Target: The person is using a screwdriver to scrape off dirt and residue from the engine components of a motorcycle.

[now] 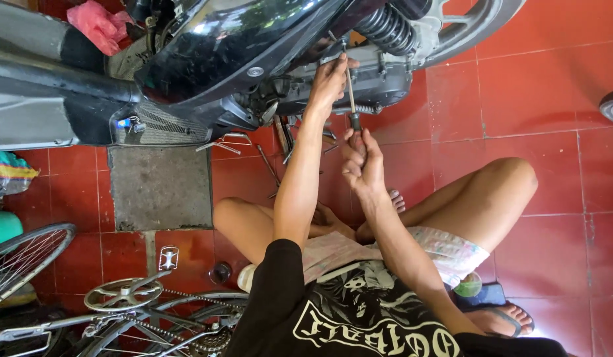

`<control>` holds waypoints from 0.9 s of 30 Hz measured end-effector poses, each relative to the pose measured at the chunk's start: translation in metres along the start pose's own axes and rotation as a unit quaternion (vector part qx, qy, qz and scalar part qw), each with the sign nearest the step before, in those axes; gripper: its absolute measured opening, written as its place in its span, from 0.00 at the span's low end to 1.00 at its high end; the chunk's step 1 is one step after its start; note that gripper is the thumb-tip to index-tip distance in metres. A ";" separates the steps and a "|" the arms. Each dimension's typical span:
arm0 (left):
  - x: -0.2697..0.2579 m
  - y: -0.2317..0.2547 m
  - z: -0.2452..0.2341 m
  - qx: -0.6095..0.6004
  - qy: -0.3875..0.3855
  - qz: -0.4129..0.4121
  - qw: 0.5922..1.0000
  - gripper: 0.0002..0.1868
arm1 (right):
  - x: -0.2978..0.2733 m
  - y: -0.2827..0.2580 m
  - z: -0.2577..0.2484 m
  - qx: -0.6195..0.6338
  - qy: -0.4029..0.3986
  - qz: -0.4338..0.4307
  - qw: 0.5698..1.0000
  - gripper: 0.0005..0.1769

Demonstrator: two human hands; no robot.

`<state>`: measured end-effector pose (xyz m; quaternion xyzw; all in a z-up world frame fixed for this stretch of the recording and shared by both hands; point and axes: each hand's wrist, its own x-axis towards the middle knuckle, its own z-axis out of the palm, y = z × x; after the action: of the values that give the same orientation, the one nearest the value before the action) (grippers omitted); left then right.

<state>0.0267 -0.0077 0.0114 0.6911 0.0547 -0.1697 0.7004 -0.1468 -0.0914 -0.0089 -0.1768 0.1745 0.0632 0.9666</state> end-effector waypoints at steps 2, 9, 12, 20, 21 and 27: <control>-0.003 0.000 0.003 0.047 0.020 0.001 0.999 0.22 | 0.004 0.002 -0.018 0.256 -0.088 0.152 0.951 0.19; 0.017 -0.019 0.008 0.115 0.093 0.001 0.989 0.24 | -0.019 -0.004 0.030 -0.554 0.119 -0.171 0.806 0.31; 0.022 -0.030 0.006 0.092 0.097 0.019 0.991 0.24 | -0.014 0.000 0.024 -0.620 0.087 -0.224 0.747 0.19; -0.001 0.001 0.004 0.046 0.012 -0.022 0.999 0.22 | 0.008 0.005 -0.013 0.267 -0.122 0.175 0.940 0.15; -0.001 -0.002 0.006 0.045 0.012 -0.024 0.999 0.22 | 0.003 0.004 -0.004 0.267 -0.119 0.176 0.940 0.15; 0.006 0.001 0.011 0.185 0.066 -0.001 0.981 0.24 | -0.022 -0.004 0.033 -0.503 0.068 -0.230 0.830 0.21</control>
<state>0.0308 -0.0195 0.0112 0.8183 0.0690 -0.1321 0.5552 -0.1560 -0.0842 0.0286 -0.6773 0.1382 -0.0946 0.7164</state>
